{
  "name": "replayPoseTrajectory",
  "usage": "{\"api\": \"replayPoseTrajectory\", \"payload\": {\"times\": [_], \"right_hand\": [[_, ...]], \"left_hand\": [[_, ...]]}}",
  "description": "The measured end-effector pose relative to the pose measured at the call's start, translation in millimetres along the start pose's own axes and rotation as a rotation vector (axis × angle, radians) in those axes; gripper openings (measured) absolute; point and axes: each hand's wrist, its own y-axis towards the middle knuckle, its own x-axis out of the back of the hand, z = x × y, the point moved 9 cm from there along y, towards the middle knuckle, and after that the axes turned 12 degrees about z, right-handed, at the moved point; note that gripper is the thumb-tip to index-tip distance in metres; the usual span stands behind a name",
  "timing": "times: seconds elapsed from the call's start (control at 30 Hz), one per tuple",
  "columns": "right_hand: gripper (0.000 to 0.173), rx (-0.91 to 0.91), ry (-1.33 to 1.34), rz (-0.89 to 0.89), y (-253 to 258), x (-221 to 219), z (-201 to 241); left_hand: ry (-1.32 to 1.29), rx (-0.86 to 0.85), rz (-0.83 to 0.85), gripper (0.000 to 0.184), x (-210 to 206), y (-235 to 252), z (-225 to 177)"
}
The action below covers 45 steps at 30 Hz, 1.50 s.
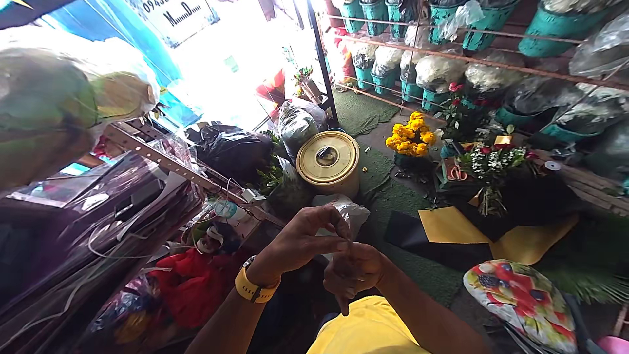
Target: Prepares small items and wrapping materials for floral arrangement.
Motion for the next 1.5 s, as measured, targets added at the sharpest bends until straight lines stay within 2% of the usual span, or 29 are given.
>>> {"api": "replayPoseTrajectory", "payload": {"times": [0.17,0.37,0.57,0.73,0.93,1.2,1.5], "right_hand": [[0.055,0.024,-0.008,0.015,7,-2,-4],[0.056,-0.033,0.035,0.008,12,1,-21],[0.051,-0.102,0.1,-0.009,14,-3,-35],[0.054,-0.189,0.03,-0.037,18,0,-37],[0.041,-0.235,0.024,-0.08,19,6,-39],[0.031,-0.246,-0.007,-0.102,21,12,-39],[0.025,-0.359,-0.21,-0.23,12,28,-40]], "left_hand": [[0.075,-0.026,0.025,0.021,1,-6,-1],[0.168,-0.019,-0.018,0.022,5,-16,-4],[0.242,-0.02,0.0,0.023,-2,-33,-10],[0.187,-0.109,-0.036,0.015,-2,-47,-18],[0.073,-0.066,-0.037,0.015,-8,-60,-9],[0.169,0.009,0.012,0.016,-11,-73,-7],[0.111,0.173,0.027,0.016,-15,-82,10]]}}
